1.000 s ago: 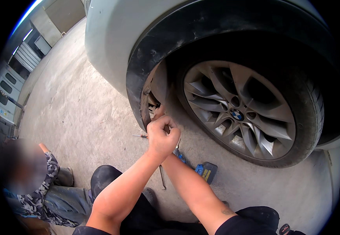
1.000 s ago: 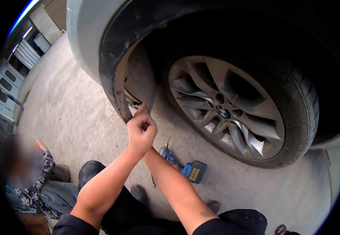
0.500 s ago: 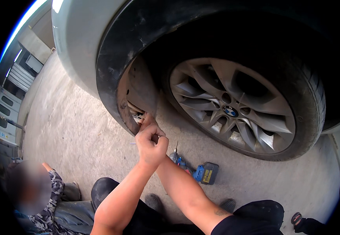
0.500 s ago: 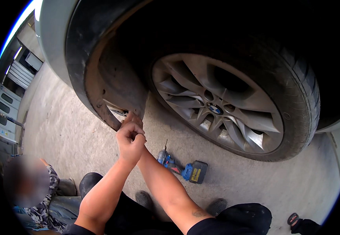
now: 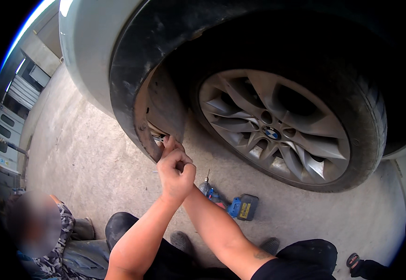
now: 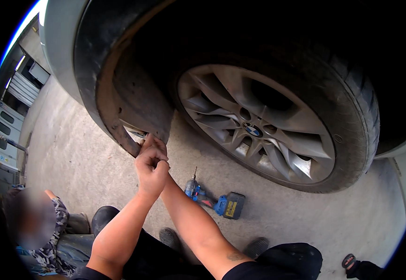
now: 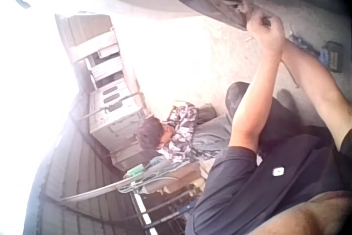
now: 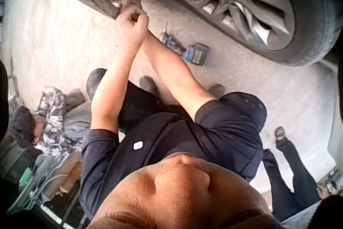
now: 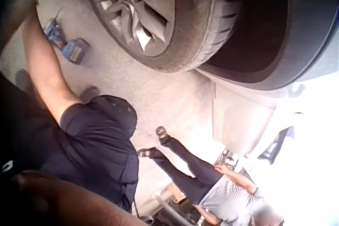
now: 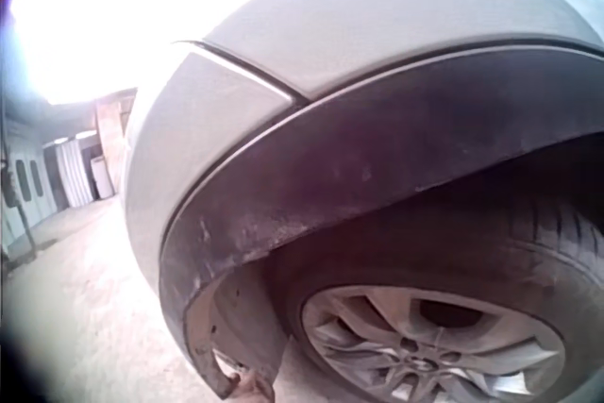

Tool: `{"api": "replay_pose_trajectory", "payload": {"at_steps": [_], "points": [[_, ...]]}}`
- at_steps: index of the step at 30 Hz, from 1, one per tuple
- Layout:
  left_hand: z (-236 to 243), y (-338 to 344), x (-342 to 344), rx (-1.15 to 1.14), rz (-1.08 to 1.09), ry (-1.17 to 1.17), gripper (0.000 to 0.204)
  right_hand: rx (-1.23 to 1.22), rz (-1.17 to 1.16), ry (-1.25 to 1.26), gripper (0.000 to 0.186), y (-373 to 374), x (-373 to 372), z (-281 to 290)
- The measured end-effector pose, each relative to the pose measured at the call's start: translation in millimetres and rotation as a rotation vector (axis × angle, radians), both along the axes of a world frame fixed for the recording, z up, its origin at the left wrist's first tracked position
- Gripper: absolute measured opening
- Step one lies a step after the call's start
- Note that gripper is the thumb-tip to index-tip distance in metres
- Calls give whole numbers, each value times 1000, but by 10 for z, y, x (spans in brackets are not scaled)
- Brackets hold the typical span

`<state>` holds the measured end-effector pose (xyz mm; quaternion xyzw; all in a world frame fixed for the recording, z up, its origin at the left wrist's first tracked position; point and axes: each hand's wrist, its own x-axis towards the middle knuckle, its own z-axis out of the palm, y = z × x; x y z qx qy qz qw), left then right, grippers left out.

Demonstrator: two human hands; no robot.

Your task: The person uses a cordless impact driver and a screwdriver to remove screws and clips from the front wheel arch liner and bumper area of a white BMW. They detach a plastic trim piece and reposition it while working around the wheel well.

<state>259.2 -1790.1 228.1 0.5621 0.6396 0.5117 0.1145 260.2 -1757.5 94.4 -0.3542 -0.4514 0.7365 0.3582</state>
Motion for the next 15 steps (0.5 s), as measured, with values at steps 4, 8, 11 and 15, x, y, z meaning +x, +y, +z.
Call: {"api": "replay_pose_trajectory", "payload": {"at_steps": [4, 8, 11, 15], "points": [[52, -7, -15, -3, 8, 28, 6, -9, 21, 22, 22, 47, -1, 35], [117, -17, 44, -88, 21, -111, 5, -34, 65, 63, 22, 128, 78, 44], [148, -12, 64, -104, 22, -109, 6, -78, 116, 128, 21, 177, 186, 58], [179, -16, 124, -105, 24, -84, 7, -169, 191, 251, 22, 214, 426, 107]]}}
